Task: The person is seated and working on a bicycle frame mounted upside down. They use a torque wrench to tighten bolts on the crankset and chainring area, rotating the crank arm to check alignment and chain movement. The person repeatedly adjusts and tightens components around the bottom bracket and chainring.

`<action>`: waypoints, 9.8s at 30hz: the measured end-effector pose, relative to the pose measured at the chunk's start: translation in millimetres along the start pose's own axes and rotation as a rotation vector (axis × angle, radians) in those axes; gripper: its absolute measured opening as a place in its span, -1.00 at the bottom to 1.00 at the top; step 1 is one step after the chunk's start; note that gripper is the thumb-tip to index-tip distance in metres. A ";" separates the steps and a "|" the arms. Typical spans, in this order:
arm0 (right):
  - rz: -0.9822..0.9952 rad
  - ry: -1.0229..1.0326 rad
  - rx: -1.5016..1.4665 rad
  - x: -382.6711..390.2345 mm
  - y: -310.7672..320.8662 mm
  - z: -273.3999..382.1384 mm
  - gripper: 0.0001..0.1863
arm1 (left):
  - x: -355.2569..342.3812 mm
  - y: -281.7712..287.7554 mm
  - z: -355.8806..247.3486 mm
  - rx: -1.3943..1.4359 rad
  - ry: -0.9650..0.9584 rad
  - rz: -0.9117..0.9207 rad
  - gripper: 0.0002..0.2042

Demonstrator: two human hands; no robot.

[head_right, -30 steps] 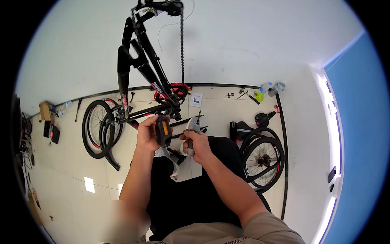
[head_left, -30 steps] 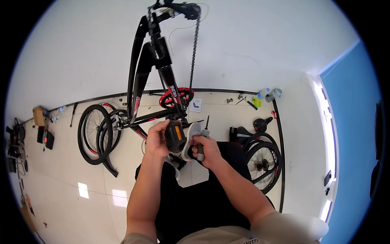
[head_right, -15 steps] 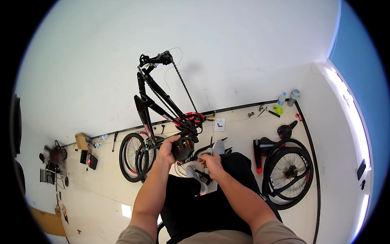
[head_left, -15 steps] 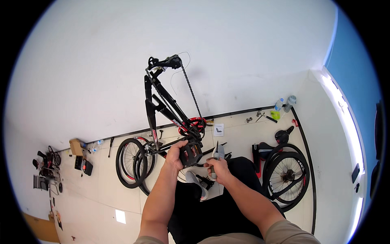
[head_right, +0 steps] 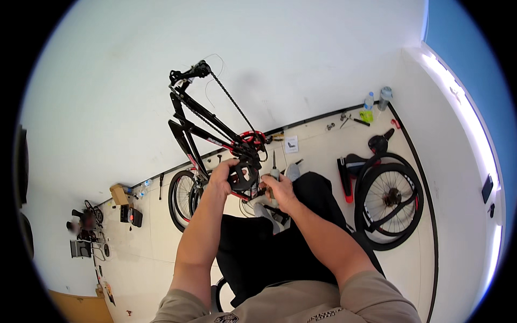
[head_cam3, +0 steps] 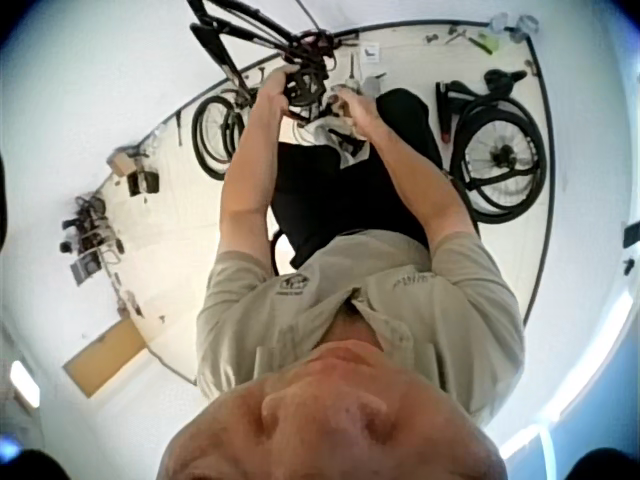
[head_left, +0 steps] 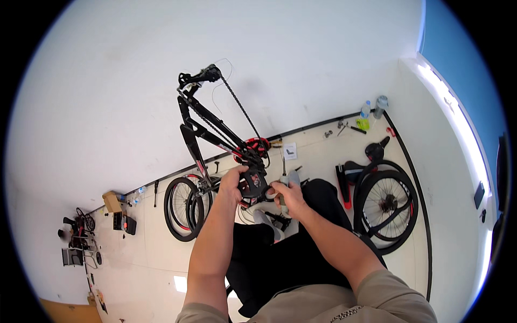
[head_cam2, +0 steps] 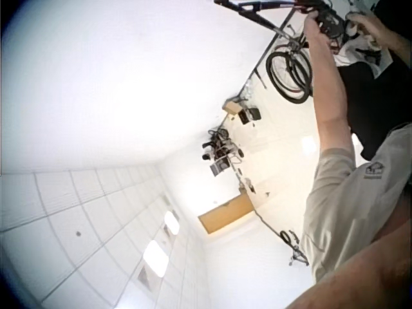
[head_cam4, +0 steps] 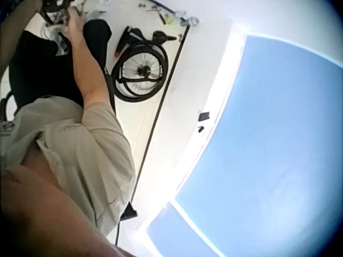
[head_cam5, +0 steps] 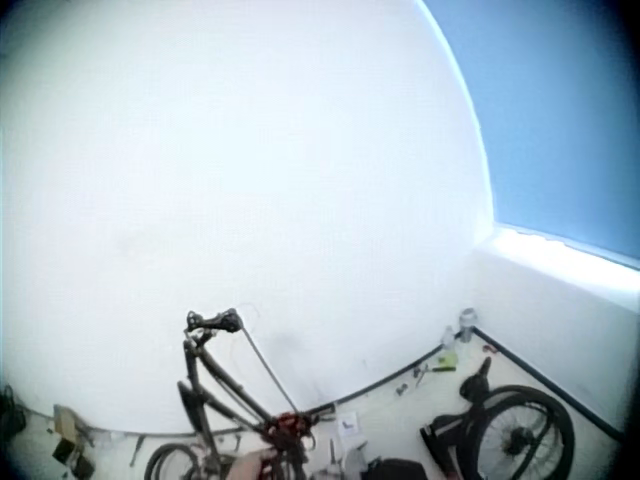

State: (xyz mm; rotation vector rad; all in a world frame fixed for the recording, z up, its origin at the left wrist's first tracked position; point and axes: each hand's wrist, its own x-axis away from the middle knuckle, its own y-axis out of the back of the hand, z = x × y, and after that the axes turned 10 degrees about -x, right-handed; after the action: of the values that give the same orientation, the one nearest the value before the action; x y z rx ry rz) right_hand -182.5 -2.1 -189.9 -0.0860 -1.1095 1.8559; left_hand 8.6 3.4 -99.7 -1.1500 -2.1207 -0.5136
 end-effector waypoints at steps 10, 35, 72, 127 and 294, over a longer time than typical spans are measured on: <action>0.021 -0.139 -0.068 12.1 -0.4 13.3 -0.66 | 11.0 17.0 15.1 -0.011 -0.048 0.008 -0.90; 0.120 -0.306 -0.026 14.2 -25.4 3.2 -0.70 | 4.2 30.4 66.7 0.527 -0.149 0.533 -0.60; 0.110 -0.210 -0.009 10.3 -15.6 -17.6 -0.77 | -5.5 26.9 36.8 0.270 -0.083 0.167 -0.76; 0.273 -0.251 -0.083 16.3 -19.4 -9.0 -0.61 | -3.6 28.4 40.3 0.258 -0.051 0.269 -0.70; 0.137 0.077 -0.067 14.6 -19.4 -11.9 -0.64 | -8.1 2.0 19.8 0.162 -0.047 0.198 -0.75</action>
State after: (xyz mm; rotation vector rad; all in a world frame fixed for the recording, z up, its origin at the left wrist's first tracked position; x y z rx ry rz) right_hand -171.8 19.4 -177.5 -0.2762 -1.1358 1.9192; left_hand 6.2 11.8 -119.4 -1.2713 -2.0185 -0.2221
